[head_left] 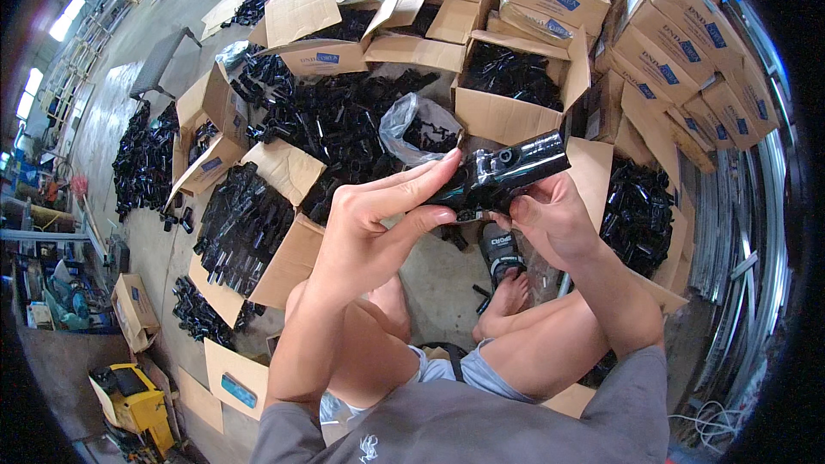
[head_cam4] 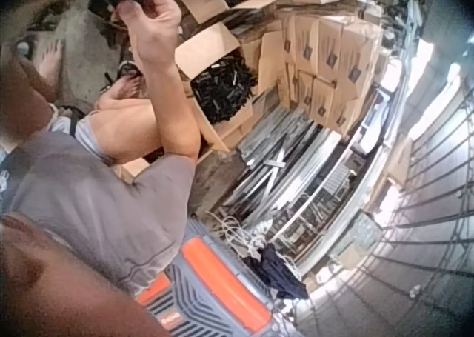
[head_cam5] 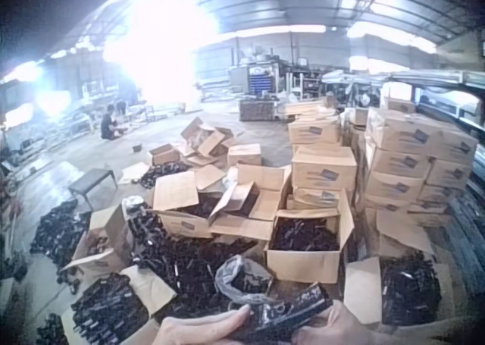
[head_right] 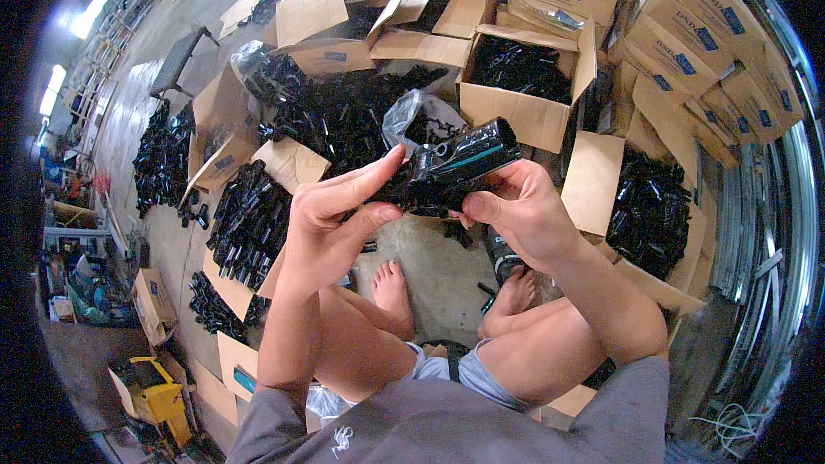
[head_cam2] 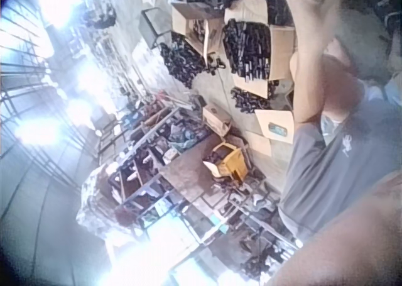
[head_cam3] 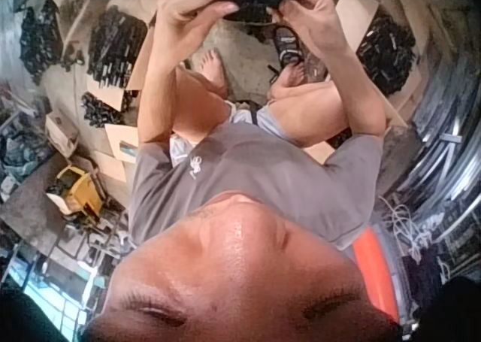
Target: The person assembles black metal components by hand while sitting on the floor, taking parts from cardboard boxes and snapping them together.
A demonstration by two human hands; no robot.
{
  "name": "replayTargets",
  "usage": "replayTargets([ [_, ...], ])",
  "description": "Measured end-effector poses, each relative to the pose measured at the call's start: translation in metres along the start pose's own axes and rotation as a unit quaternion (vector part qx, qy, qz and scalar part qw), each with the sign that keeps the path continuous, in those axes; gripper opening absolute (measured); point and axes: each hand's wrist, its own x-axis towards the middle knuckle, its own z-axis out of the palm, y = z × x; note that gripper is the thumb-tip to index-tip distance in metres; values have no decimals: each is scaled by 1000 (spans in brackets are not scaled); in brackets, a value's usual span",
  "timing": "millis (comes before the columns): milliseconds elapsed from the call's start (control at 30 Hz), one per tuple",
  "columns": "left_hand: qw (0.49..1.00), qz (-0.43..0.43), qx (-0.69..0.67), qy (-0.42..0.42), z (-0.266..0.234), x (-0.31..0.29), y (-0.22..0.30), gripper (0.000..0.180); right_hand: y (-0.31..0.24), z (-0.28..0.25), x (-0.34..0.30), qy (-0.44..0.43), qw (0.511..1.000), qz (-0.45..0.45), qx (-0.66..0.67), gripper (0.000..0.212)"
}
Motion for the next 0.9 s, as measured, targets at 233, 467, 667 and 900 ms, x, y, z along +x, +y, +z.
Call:
replayTargets([
  [233,999,-10,-40,26,10,-1,-6,51,5,-2,1,4,999,-9,40,33],
  [467,983,-148,-100,39,40,-2,-6,67,-3,0,-2,87,990,33,108,26],
  [667,869,-318,-371,84,46,-7,-21,40,-9,14,15,103,994,35,19,50],
  [900,757,-374,-502,188,47,5,-37,25,99,-98,82,157,907,159,-356,31],
])
